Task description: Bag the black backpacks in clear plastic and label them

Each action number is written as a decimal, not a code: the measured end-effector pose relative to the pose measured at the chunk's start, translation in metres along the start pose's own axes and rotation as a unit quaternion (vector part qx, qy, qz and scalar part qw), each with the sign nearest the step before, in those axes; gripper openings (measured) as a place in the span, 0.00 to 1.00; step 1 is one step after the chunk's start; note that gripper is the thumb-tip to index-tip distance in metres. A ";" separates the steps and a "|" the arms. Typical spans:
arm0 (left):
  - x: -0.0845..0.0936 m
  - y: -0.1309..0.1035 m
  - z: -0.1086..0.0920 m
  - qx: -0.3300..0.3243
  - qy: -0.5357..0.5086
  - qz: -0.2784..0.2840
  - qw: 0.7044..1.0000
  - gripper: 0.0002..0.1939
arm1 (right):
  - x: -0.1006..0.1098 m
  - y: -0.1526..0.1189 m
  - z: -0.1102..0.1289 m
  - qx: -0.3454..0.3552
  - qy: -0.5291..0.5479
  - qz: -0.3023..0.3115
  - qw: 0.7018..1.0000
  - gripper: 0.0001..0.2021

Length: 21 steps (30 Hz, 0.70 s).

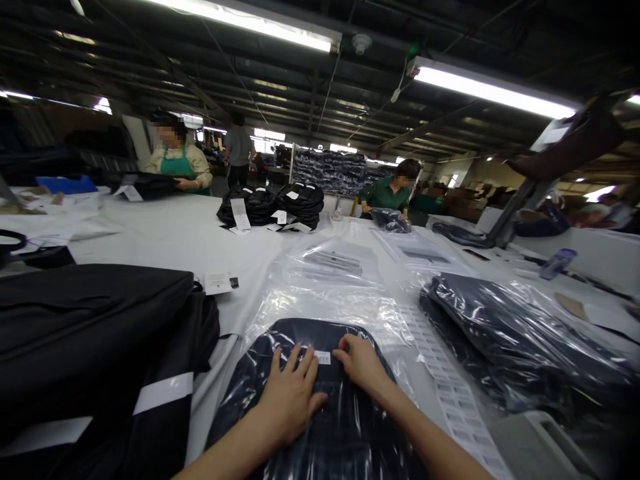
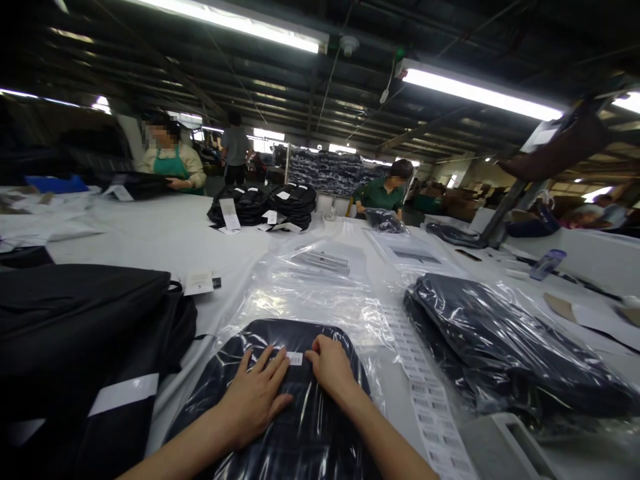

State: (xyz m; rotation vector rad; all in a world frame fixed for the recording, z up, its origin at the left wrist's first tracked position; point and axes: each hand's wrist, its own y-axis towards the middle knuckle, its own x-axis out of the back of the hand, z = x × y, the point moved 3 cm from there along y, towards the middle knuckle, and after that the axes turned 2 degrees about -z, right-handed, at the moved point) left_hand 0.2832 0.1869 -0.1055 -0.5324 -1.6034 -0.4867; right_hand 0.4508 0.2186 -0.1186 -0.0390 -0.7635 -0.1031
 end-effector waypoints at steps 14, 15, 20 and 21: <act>-0.010 -0.002 0.010 -0.010 0.001 -0.001 1.000 0.25 | -0.015 -0.032 -0.015 0.306 -0.217 -0.017 0.927 0.16; -0.012 -0.001 0.012 -0.013 0.002 0.002 1.000 0.25 | -0.016 -0.031 -0.018 0.311 -0.208 -0.024 0.927 0.16; -0.019 0.002 0.016 -0.010 -0.011 0.019 1.000 0.27 | -0.016 -0.032 -0.022 0.343 -0.185 -0.071 0.918 0.17; -0.021 0.003 0.017 -0.009 -0.016 0.025 1.000 0.27 | -0.016 -0.033 -0.022 0.349 -0.184 -0.078 0.916 0.17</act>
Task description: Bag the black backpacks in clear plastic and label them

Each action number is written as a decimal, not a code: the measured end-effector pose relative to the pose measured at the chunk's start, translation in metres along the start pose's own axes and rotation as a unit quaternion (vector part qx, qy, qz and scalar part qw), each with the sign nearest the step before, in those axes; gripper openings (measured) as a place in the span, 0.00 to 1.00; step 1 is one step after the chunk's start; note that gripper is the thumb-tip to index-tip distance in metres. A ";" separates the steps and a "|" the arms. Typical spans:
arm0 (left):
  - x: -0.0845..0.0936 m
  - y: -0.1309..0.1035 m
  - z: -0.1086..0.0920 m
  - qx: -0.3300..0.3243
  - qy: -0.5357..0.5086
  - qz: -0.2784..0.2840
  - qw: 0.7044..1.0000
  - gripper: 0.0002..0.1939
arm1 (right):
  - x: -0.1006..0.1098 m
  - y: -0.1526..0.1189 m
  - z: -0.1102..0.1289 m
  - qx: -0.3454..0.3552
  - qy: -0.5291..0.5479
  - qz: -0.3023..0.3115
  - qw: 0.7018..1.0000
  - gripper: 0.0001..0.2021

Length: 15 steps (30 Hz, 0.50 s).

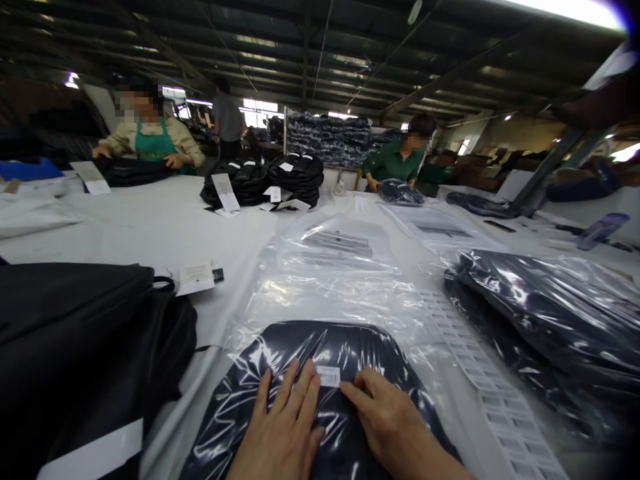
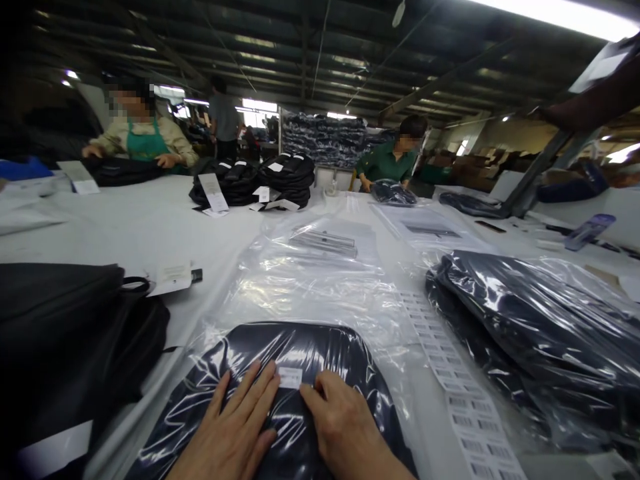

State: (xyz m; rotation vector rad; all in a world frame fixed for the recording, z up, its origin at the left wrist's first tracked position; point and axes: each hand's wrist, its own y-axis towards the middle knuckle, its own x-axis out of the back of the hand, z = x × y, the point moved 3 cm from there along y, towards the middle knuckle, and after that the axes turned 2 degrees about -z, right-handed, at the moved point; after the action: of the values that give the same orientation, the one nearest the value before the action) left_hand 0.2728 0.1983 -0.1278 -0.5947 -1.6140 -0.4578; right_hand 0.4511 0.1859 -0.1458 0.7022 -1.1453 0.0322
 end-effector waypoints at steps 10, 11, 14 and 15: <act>-0.007 -0.004 0.016 0.011 -0.013 -0.085 0.996 0.30 | 0.021 -0.007 -0.013 -0.113 0.128 -0.026 0.985 0.17; 0.002 -0.014 0.020 0.032 -0.021 -0.133 0.990 0.30 | 0.036 -0.022 -0.019 -0.159 0.123 -0.047 0.978 0.16; 0.021 -0.065 0.039 0.124 -0.062 -0.262 0.955 0.31 | 0.083 -0.101 -0.038 -0.388 0.072 -0.104 0.913 0.24; 0.019 -0.084 0.045 0.154 -0.083 -0.284 0.943 0.32 | 0.094 -0.132 -0.043 -0.476 0.078 -0.111 0.869 0.28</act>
State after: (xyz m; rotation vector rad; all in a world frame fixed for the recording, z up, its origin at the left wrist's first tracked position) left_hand 0.1842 0.1617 -0.1110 0.0858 -1.9694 -0.5705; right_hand 0.5762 0.0743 -0.1418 -0.0663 -0.7745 -0.6283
